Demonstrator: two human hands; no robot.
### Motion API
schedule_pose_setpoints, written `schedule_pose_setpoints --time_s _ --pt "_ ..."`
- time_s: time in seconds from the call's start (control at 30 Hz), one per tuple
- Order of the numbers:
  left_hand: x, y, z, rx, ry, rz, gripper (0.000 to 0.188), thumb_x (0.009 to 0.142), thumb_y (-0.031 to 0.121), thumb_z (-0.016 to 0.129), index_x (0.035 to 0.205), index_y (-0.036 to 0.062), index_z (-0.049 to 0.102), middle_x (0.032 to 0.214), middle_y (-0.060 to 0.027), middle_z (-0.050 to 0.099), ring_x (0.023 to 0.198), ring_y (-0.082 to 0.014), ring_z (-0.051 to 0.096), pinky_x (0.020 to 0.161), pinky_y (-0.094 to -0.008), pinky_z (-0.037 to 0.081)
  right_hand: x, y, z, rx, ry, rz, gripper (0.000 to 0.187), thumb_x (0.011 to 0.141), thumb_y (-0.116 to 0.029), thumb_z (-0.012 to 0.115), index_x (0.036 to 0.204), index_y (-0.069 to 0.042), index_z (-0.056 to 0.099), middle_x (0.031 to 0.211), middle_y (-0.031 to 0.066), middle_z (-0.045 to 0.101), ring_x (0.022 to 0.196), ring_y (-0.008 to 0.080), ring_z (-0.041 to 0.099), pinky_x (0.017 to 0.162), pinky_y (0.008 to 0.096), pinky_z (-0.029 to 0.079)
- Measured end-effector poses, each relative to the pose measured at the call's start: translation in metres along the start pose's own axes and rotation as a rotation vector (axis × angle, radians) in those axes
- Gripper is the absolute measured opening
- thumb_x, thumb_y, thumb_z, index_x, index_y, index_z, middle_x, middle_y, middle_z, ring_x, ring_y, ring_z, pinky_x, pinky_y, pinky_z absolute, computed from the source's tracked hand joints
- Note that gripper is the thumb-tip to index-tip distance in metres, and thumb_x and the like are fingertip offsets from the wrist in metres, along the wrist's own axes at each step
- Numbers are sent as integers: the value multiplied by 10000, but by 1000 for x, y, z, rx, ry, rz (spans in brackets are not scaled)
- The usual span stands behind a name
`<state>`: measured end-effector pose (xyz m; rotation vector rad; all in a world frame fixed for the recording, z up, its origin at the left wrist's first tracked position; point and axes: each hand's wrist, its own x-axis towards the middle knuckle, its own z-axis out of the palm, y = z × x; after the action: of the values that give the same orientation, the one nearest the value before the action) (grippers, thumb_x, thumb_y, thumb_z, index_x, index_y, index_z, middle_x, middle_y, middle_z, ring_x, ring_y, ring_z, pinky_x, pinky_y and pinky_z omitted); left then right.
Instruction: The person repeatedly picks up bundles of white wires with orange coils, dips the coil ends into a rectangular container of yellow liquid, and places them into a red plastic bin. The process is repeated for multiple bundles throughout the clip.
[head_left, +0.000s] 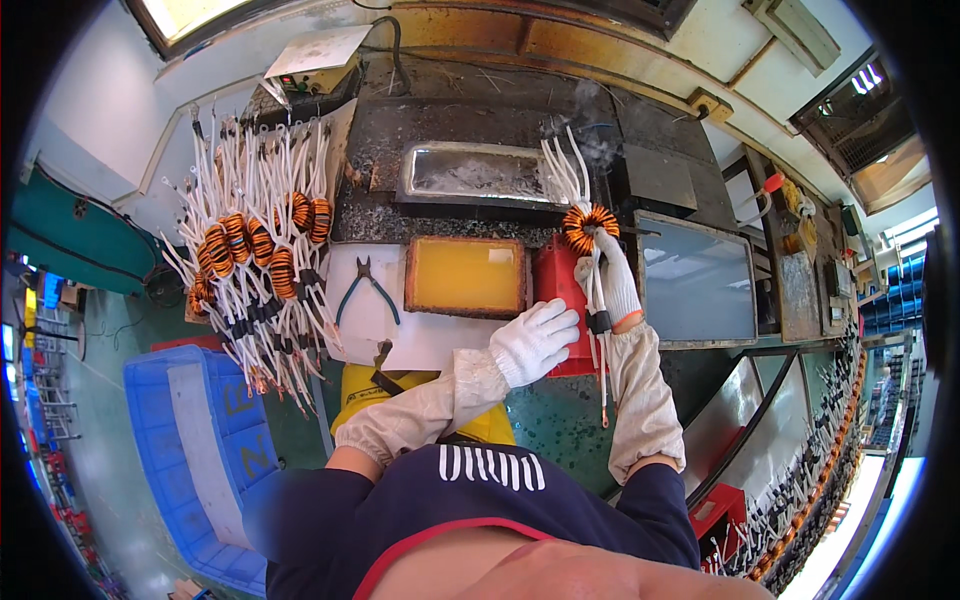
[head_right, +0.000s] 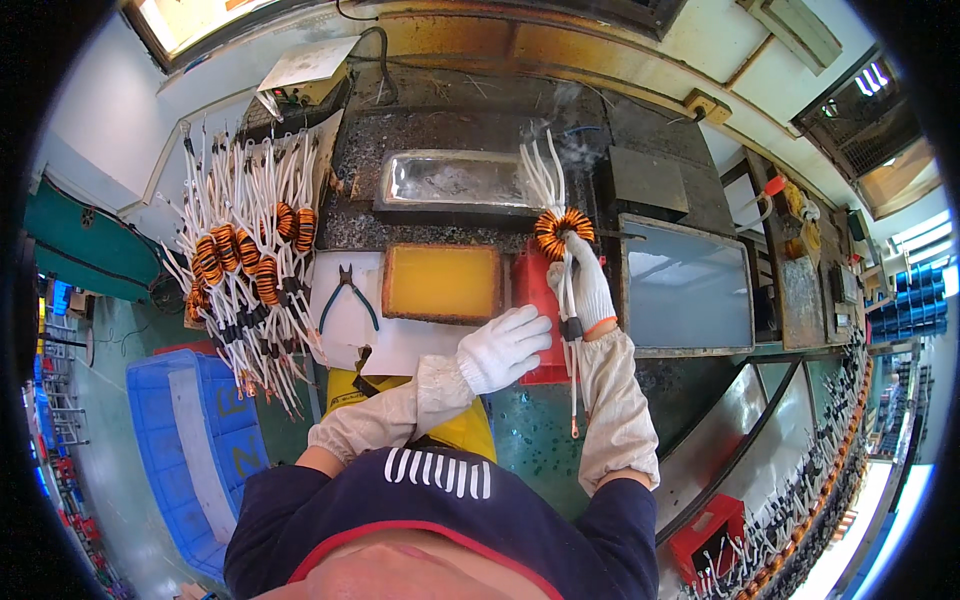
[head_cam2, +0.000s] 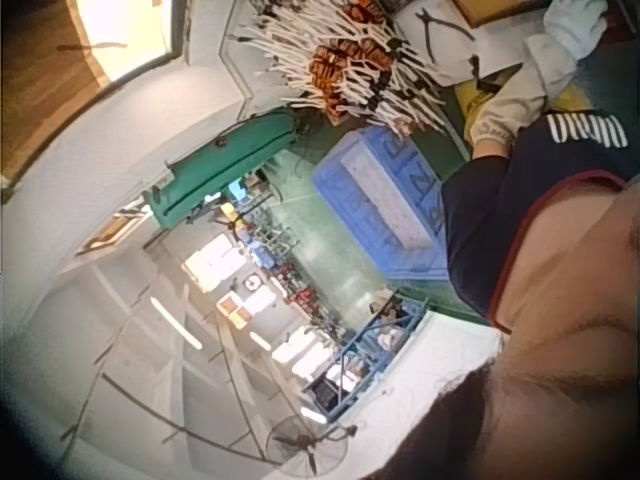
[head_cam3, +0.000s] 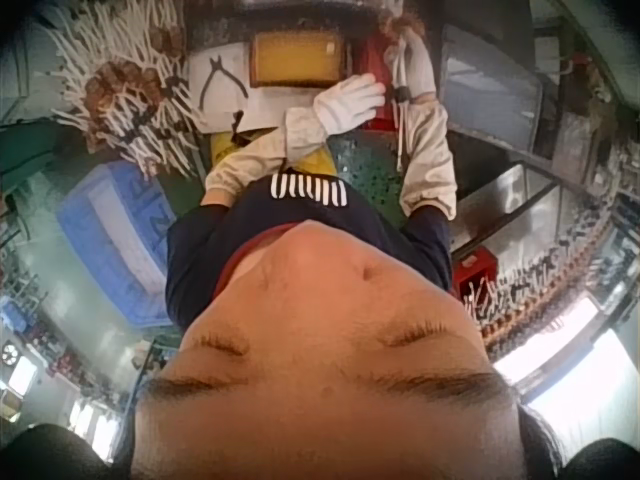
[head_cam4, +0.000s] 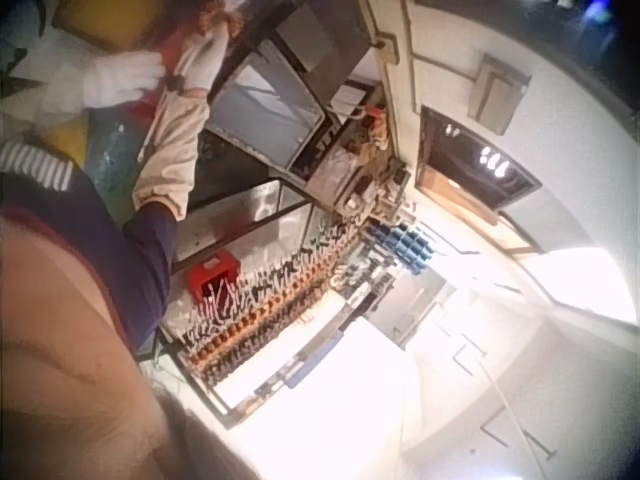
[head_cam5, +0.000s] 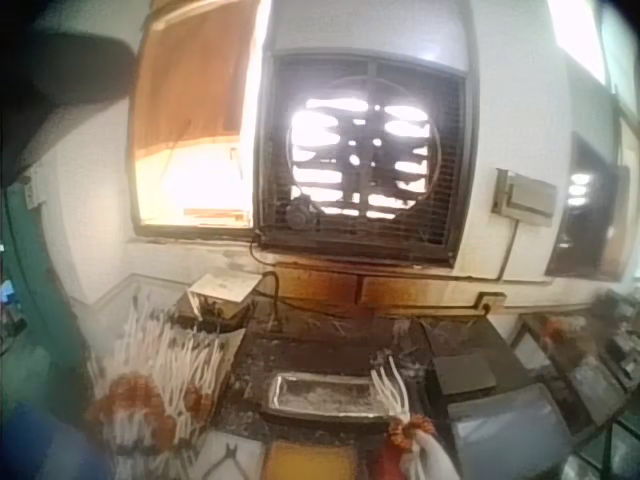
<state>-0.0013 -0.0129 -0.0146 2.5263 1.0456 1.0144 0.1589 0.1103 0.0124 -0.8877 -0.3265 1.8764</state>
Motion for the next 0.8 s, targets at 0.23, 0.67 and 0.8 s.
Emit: schedule_pose_setpoints --time_s 0.23,0.67,0.8 --pt "0 0 0 14 -17 -10 297 814 211 614 1076 71 619 1231 -106 564 1214 -291 480 1039 -419 410 0 2 2 9 16 -5 210 938 -275 639 1062 -136 542 698 -2 488 537 107 514 456 233 466" --pt "-1 0 -1 10 -6 -3 311 813 209 617 1087 63 624 1229 -113 575 1227 -290 482 1052 -417 405 -1 3 3 1 25 -44 186 952 -273 613 1057 -132 551 699 8 484 523 109 499 450 237 453" --pt "-1 0 0 13 0 0 316 814 212 619 1092 63 624 1237 -113 572 1236 -290 477 1056 -418 402 7 3 -11 58 -7 -5 202 956 -291 609 1076 -137 557 711 2 486 530 105 495 457 238 450"
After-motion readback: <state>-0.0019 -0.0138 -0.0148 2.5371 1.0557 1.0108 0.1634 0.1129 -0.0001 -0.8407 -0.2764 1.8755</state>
